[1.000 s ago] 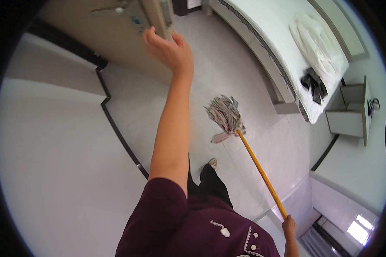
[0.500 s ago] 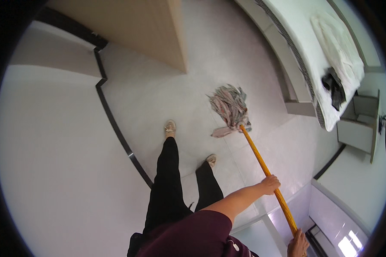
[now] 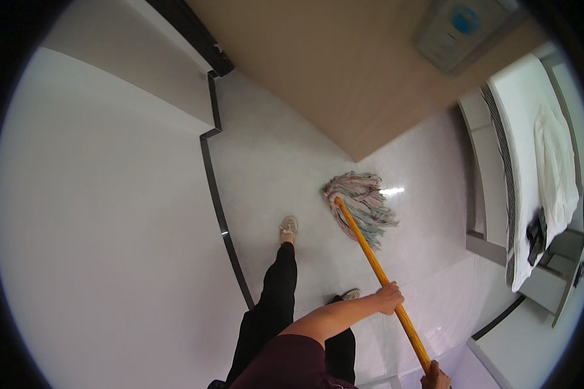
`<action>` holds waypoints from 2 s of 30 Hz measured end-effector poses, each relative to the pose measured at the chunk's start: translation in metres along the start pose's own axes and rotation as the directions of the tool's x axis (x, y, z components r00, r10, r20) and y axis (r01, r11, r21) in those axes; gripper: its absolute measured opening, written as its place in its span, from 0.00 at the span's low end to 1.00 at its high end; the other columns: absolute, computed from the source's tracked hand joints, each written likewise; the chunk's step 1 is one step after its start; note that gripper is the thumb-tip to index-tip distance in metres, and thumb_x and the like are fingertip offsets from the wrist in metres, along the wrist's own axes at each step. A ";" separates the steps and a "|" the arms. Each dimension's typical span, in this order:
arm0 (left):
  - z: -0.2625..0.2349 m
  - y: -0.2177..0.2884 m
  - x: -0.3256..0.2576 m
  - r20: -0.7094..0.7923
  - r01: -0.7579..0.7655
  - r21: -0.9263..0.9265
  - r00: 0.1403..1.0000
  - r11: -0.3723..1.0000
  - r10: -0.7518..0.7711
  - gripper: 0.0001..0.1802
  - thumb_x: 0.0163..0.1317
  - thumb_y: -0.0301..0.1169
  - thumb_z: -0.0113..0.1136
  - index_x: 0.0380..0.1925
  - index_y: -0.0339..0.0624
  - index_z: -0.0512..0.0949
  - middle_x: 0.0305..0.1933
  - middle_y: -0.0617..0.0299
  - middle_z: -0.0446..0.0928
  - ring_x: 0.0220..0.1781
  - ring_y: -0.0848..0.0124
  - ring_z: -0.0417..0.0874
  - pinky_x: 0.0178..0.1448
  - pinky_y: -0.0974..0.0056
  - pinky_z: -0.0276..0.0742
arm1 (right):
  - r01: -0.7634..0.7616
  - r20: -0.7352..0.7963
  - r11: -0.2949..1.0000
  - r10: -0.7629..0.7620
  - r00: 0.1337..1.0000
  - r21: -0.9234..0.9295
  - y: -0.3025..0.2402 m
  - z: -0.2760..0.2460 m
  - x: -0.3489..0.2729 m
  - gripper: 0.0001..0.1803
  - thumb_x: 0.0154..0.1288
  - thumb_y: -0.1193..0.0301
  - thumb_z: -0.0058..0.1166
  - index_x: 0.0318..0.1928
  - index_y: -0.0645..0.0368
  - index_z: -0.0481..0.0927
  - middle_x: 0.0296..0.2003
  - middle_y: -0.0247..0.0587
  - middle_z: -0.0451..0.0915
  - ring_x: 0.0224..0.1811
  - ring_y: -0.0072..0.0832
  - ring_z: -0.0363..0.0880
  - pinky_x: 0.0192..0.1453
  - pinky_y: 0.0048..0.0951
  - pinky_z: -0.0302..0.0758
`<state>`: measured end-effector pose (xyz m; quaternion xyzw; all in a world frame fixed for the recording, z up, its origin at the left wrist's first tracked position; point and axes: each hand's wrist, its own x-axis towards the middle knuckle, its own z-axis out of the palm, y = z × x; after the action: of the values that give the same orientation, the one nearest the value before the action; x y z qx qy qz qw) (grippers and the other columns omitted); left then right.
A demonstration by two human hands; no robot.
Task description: The person mops the bathroom floor, then wrings out the mop head by hand. They continue mopping the bedroom floor, moving around the bed and nightstand, and finish by mopping the bathroom floor again.
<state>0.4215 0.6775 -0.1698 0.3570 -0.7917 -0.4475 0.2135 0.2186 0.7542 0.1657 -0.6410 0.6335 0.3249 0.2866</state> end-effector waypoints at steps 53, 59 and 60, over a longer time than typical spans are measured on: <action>-0.321 -0.266 -0.274 -0.083 0.537 0.216 0.842 0.815 -0.533 0.19 0.44 0.32 0.68 0.39 0.42 0.78 0.37 0.51 0.80 0.47 0.54 0.77 0.58 0.53 0.68 | 0.201 0.465 0.927 -0.336 0.819 0.316 -0.377 0.000 0.264 0.34 0.58 0.69 0.54 0.64 0.54 0.57 0.29 0.63 0.80 0.35 0.59 0.80 0.39 0.53 0.77; -0.221 -0.218 -0.271 -0.433 0.585 0.241 0.779 0.775 -0.453 0.20 0.42 0.27 0.67 0.39 0.40 0.76 0.35 0.52 0.77 0.46 0.54 0.75 0.57 0.52 0.66 | 0.355 0.530 0.932 -0.336 0.779 0.069 -0.329 -0.019 0.247 0.36 0.58 0.71 0.55 0.65 0.50 0.54 0.31 0.58 0.81 0.36 0.56 0.81 0.43 0.52 0.76; -0.204 -0.199 -0.263 -0.410 0.588 0.232 0.781 0.775 -0.470 0.18 0.43 0.27 0.66 0.37 0.40 0.76 0.33 0.53 0.77 0.45 0.55 0.75 0.57 0.52 0.66 | 0.366 0.558 0.931 -0.305 0.772 0.004 -0.304 -0.012 0.239 0.36 0.58 0.71 0.54 0.66 0.49 0.54 0.30 0.59 0.80 0.36 0.57 0.81 0.43 0.53 0.76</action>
<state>0.8027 0.6942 -0.2423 0.6692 -0.6755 -0.2763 0.1393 0.5193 0.6056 -0.0268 -0.6374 0.3817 0.4713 0.4753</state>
